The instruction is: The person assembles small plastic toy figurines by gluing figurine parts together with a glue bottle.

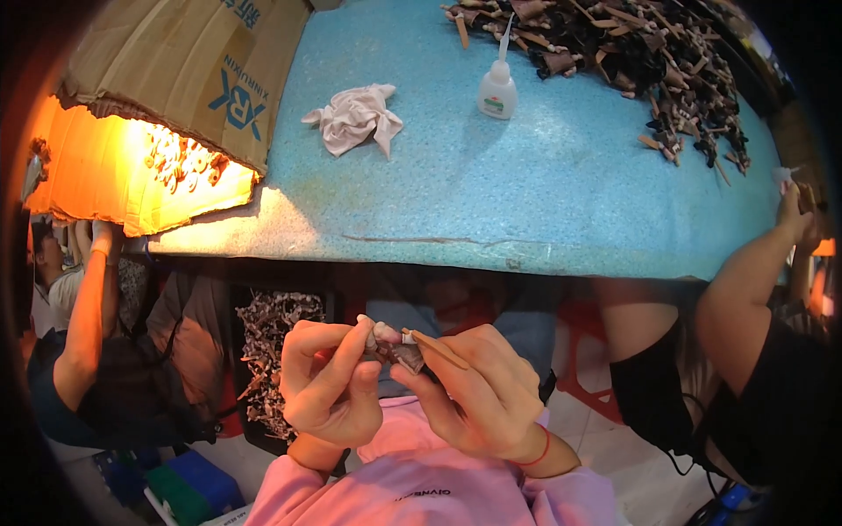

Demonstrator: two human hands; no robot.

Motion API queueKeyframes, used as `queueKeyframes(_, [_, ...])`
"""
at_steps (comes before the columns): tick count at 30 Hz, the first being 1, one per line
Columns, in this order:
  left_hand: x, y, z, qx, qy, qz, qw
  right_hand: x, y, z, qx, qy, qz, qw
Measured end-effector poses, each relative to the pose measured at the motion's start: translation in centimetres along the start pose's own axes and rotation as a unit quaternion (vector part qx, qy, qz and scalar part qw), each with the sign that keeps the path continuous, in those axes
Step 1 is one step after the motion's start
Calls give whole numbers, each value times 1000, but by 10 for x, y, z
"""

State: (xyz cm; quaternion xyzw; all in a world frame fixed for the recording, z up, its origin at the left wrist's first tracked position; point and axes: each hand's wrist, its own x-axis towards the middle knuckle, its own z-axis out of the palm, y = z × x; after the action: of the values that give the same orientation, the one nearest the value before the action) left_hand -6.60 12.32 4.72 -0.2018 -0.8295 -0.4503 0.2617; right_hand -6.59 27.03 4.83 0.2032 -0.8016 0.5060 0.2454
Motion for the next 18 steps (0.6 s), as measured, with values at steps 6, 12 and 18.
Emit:
queueKeyframes(6, [-8,-3,2,-67,-4,-92,994,-6,11,7,40,23,6,999])
queueKeyframes(12, [5,-16,-13,-230,-47,-96,967,-5,10,5,75,25,-7,997])
queueKeyframes(18, [2,-15,-4,-294,-36,-139,945,-10,16,5,92,59,-34,993])
